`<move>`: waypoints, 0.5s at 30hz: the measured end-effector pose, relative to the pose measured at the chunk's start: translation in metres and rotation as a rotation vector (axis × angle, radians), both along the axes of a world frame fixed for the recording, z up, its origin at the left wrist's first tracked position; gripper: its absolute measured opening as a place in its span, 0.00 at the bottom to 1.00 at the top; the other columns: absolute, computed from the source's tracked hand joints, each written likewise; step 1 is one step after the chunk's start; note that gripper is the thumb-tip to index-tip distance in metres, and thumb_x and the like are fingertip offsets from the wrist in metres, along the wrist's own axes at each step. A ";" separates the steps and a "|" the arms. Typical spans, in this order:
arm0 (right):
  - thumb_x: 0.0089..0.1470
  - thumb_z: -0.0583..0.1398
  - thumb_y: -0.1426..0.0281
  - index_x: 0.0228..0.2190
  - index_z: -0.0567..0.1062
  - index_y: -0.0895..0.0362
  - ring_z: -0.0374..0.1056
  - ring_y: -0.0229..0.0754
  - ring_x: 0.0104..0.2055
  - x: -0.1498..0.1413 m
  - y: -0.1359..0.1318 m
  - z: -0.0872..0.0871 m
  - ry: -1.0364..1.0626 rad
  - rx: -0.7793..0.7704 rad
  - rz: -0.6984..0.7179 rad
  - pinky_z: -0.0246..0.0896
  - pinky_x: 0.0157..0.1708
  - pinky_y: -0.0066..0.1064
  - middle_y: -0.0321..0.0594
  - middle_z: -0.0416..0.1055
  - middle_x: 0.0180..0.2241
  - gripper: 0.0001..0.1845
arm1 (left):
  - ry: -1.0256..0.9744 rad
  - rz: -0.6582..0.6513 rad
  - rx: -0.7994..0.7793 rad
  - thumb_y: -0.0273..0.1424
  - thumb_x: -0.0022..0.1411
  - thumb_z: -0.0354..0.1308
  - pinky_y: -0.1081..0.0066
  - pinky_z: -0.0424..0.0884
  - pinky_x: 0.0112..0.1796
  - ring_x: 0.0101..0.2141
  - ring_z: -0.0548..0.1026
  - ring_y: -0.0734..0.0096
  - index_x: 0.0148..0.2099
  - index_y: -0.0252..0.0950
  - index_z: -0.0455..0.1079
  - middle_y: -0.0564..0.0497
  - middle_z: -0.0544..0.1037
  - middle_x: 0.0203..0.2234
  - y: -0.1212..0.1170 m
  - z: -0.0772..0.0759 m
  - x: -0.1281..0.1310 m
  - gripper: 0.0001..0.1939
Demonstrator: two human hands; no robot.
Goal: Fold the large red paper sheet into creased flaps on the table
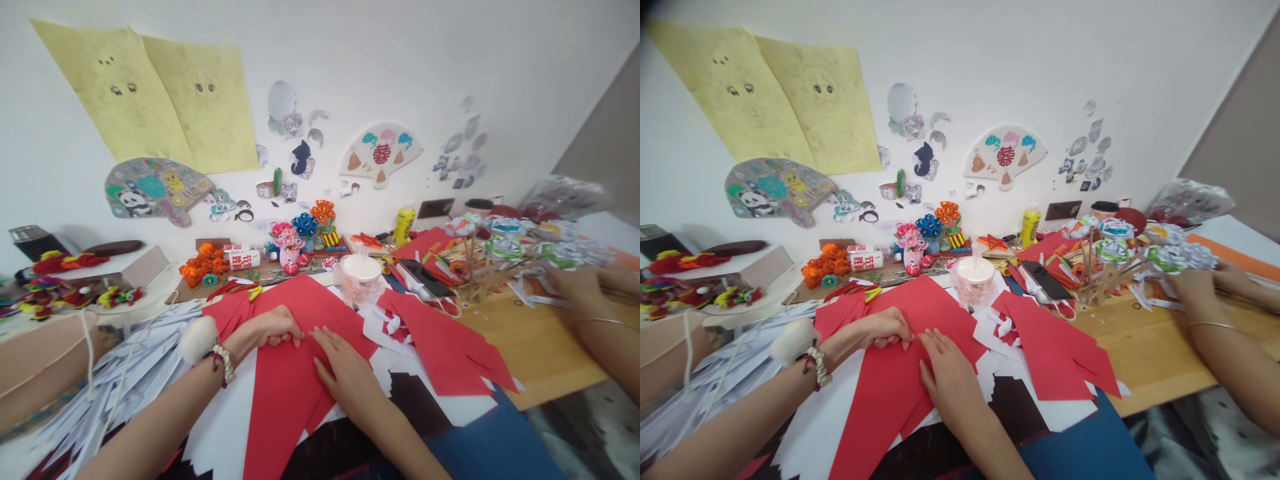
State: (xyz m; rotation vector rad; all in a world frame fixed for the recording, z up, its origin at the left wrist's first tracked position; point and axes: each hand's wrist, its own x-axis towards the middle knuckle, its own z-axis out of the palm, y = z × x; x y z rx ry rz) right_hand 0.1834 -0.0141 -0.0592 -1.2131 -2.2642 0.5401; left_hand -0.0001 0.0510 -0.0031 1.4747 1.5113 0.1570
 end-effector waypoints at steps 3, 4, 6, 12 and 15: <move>0.55 0.51 0.71 0.56 0.60 0.53 0.52 0.43 0.60 0.001 0.000 -0.001 0.033 -0.002 -0.003 0.54 0.56 0.38 0.40 0.59 0.57 0.26 | 0.033 -0.013 0.001 0.28 0.37 0.56 0.76 0.47 0.14 0.11 0.53 0.82 0.17 0.33 0.68 0.60 0.58 0.07 0.001 0.002 -0.003 0.03; 0.55 0.51 0.71 0.56 0.59 0.52 0.52 0.43 0.60 0.001 0.000 -0.001 0.042 -0.004 -0.003 0.54 0.56 0.37 0.40 0.59 0.57 0.26 | 0.044 -0.018 0.000 0.28 0.37 0.56 0.76 0.47 0.14 0.10 0.53 0.82 0.17 0.34 0.67 0.60 0.58 0.06 0.000 0.003 -0.005 0.03; 0.55 0.51 0.72 0.56 0.59 0.51 0.53 0.42 0.60 0.001 0.000 0.000 0.051 -0.008 -0.001 0.54 0.56 0.37 0.39 0.60 0.57 0.27 | 0.062 -0.030 -0.004 0.28 0.37 0.56 0.75 0.46 0.14 0.10 0.53 0.82 0.16 0.34 0.67 0.60 0.58 0.06 -0.001 0.005 -0.008 0.04; 0.55 0.51 0.72 0.56 0.60 0.52 0.52 0.43 0.60 0.003 -0.002 0.003 0.062 -0.025 0.008 0.54 0.55 0.38 0.39 0.60 0.57 0.26 | 0.084 -0.059 -0.006 0.29 0.39 0.57 0.75 0.46 0.15 0.11 0.52 0.81 0.15 0.34 0.67 0.59 0.57 0.07 -0.006 0.010 -0.020 0.06; 0.55 0.51 0.72 0.56 0.60 0.52 0.52 0.42 0.60 0.003 -0.002 0.004 0.074 -0.032 0.006 0.54 0.56 0.37 0.40 0.60 0.57 0.26 | 0.088 -0.067 -0.010 0.32 0.41 0.58 0.74 0.45 0.15 0.11 0.50 0.81 0.16 0.34 0.69 0.58 0.55 0.06 -0.008 0.013 -0.025 0.08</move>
